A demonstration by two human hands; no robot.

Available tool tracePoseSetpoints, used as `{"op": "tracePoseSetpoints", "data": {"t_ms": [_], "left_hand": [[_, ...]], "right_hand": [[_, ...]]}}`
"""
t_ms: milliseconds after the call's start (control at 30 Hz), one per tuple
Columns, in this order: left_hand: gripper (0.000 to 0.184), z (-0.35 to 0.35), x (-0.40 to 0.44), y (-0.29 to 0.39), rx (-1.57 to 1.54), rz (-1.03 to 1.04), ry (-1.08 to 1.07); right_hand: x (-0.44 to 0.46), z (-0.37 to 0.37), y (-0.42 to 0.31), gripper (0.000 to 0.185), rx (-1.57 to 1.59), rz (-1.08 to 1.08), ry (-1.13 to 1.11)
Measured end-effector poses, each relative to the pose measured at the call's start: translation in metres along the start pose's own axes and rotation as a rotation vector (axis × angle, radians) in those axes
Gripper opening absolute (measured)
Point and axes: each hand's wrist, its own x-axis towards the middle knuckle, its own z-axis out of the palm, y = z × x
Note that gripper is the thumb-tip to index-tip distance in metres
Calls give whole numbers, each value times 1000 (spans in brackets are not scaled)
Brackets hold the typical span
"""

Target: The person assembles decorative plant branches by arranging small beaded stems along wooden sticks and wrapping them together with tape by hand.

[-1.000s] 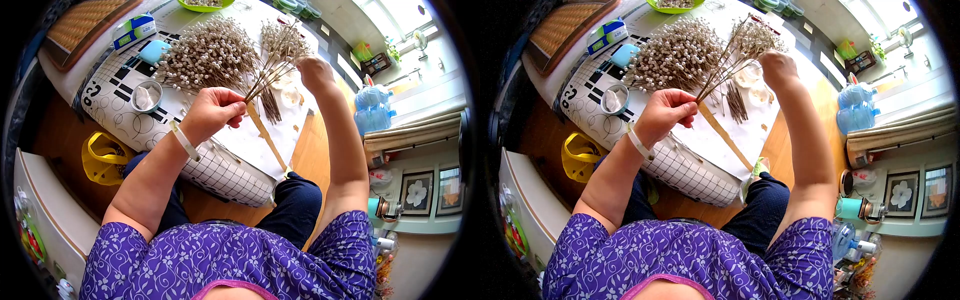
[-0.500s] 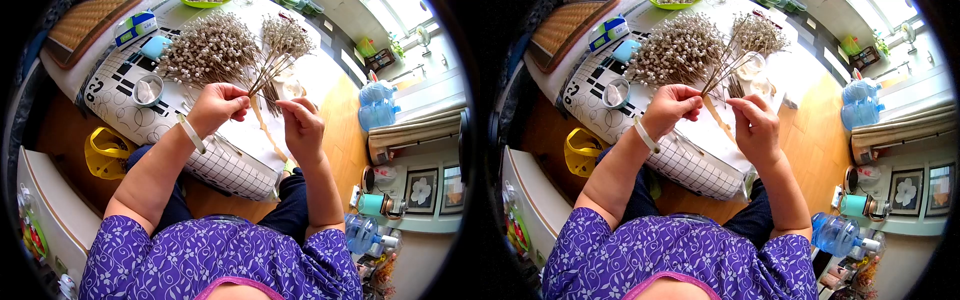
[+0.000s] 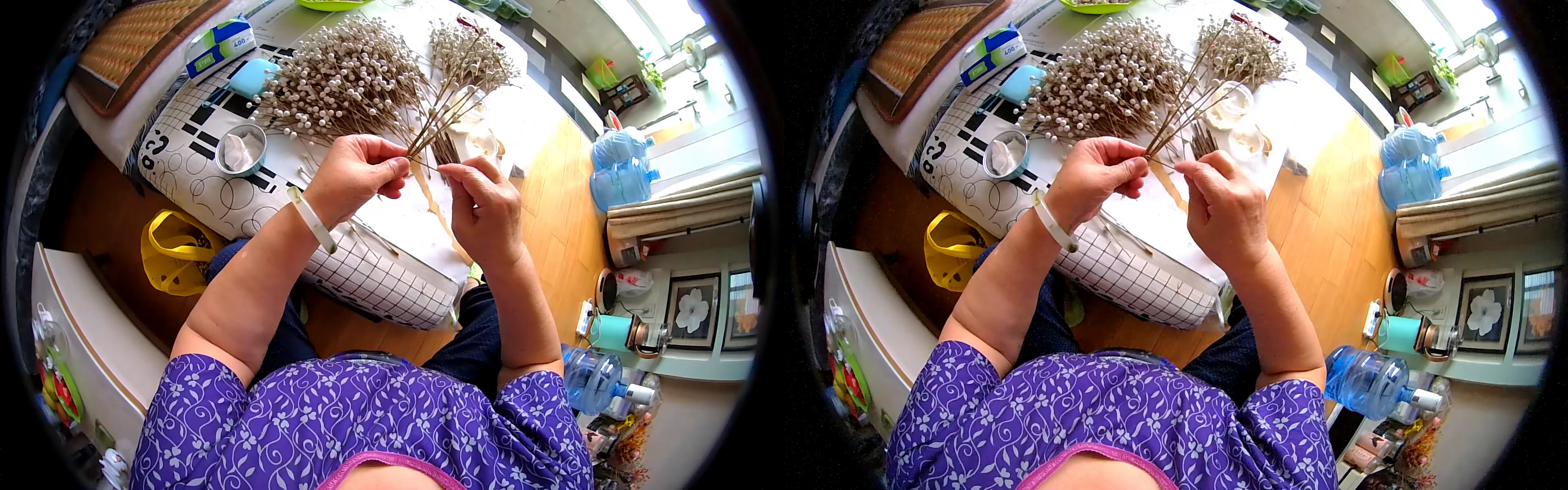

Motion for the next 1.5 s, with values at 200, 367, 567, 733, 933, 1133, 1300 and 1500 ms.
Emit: {"op": "tracePoseSetpoints", "data": {"t_ms": [200, 367, 567, 733, 933, 1133, 1300, 1500], "left_hand": [[14, 1, 1, -1, 7, 13, 4], [15, 1, 1, -1, 3, -3, 3], [15, 2, 1, -1, 17, -12, 22], [14, 4, 1, -1, 14, -21, 22], [15, 2, 2, -4, 16, -33, 12], [14, 1, 3, -5, 28, -45, -8], [15, 2, 3, -5, 29, -49, 2], [15, 2, 4, -7, 17, -51, -5]], "right_hand": [[0, -4, 3, 15, -121, -59, -2], [1, -4, 2, 14, -121, -69, 38], [-2, -2, 5, 16, -127, -95, 6], [0, -3, 6, 16, -141, -91, 38], [-1, -4, 5, 15, -182, -84, 26], [-3, -4, 11, 17, -178, -96, 50], [-5, -5, 11, 18, -198, -145, 23], [-11, -5, 13, 16, -186, -118, 1]]}}
